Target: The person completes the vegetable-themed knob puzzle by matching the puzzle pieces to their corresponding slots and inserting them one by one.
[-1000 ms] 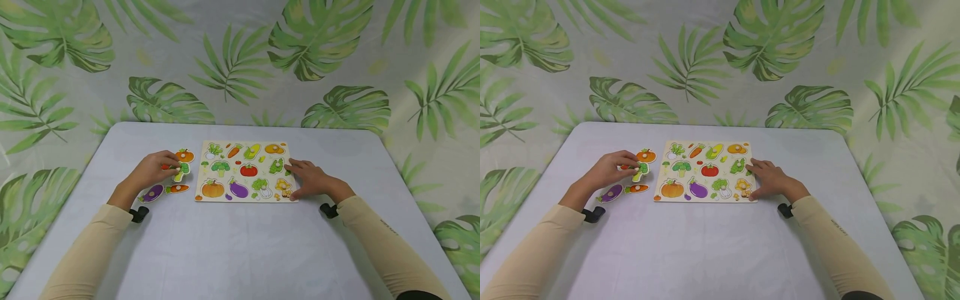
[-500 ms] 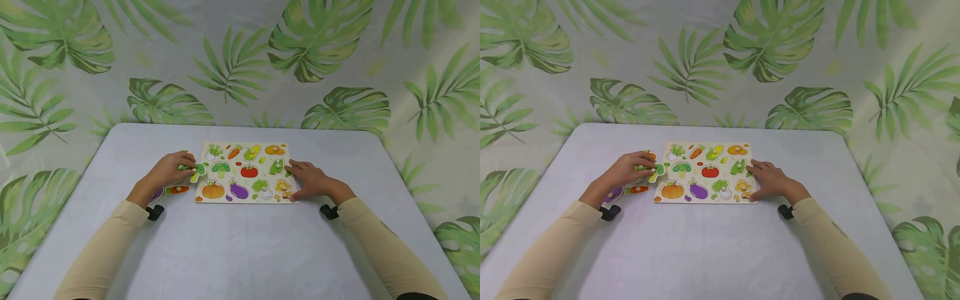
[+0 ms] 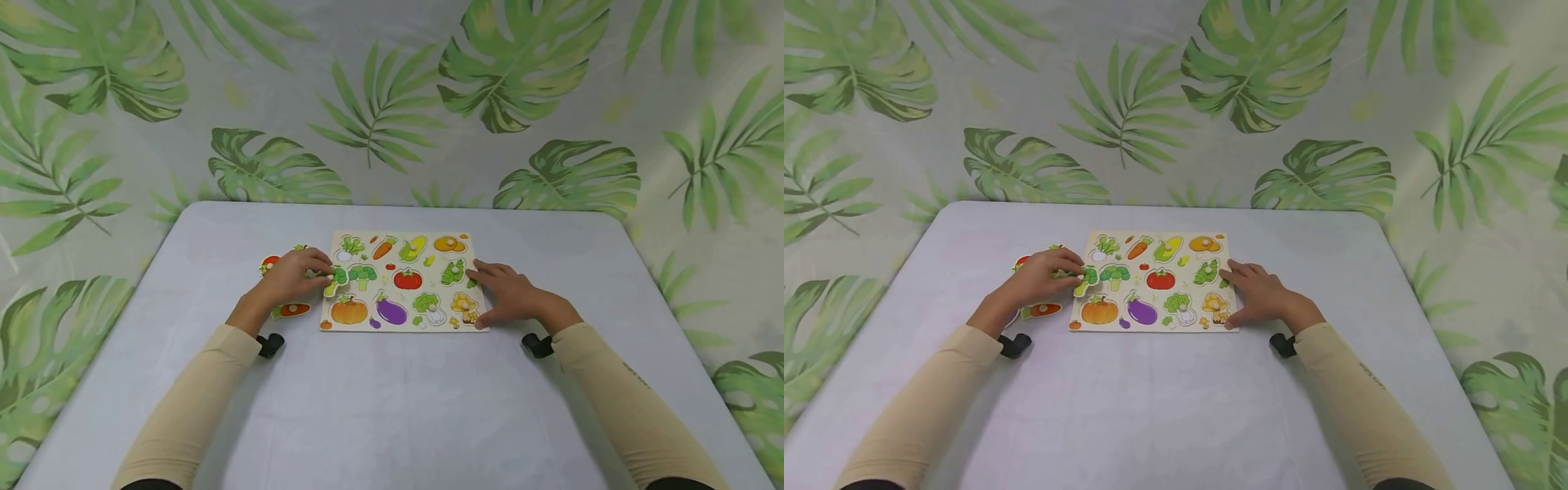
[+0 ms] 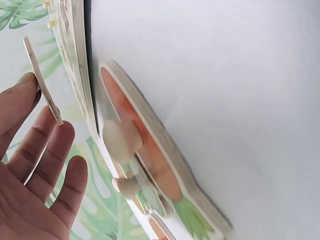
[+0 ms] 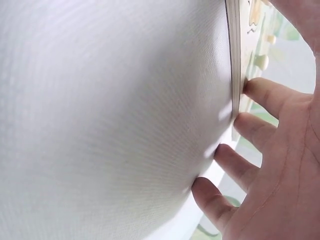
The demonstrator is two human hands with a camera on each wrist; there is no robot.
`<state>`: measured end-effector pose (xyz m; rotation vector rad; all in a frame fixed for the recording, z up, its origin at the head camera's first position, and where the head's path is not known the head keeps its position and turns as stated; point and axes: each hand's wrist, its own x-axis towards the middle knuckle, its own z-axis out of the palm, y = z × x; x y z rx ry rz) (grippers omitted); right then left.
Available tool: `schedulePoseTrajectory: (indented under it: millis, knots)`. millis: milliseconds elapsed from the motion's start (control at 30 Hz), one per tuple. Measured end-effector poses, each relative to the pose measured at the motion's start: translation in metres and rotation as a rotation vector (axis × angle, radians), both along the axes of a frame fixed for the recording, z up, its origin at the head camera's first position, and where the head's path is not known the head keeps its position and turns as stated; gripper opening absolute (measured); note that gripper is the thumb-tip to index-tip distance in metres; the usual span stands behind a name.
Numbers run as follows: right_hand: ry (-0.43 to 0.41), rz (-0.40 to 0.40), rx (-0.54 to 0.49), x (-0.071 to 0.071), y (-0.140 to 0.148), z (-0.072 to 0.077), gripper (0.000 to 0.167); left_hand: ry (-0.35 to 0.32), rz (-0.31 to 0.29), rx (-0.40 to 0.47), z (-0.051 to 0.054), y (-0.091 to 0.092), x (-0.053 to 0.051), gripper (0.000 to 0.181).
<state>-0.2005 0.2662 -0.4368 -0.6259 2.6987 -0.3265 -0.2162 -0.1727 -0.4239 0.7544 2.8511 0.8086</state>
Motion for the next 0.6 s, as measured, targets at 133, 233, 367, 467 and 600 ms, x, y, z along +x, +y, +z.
schedulePoseTrajectory:
  millis: [133,233,367,467,600]
  knots:
    - [-0.001,-0.006,0.008,0.001,0.003,0.001,0.107,-0.013,0.002,0.005,0.000,0.008,-0.003,0.023]
    - [-0.015,-0.011,0.005,0.001,0.002,0.000,0.107,-0.038,0.018,0.004,-0.001,0.011,-0.004,0.023]
    - [-0.020,0.000,0.000,-0.001,-0.004,0.001,0.106,-0.064,0.052,-0.003,-0.001,0.010,-0.003,0.023]
    - [-0.018,0.002,0.017,-0.002,-0.005,0.002,0.106,-0.064,0.052,-0.006,-0.003,0.011,-0.003,0.023]
    - [-0.029,-0.017,0.039,0.001,-0.003,0.003,0.106,-0.061,0.027,0.002,-0.005,0.015,-0.005,0.023]
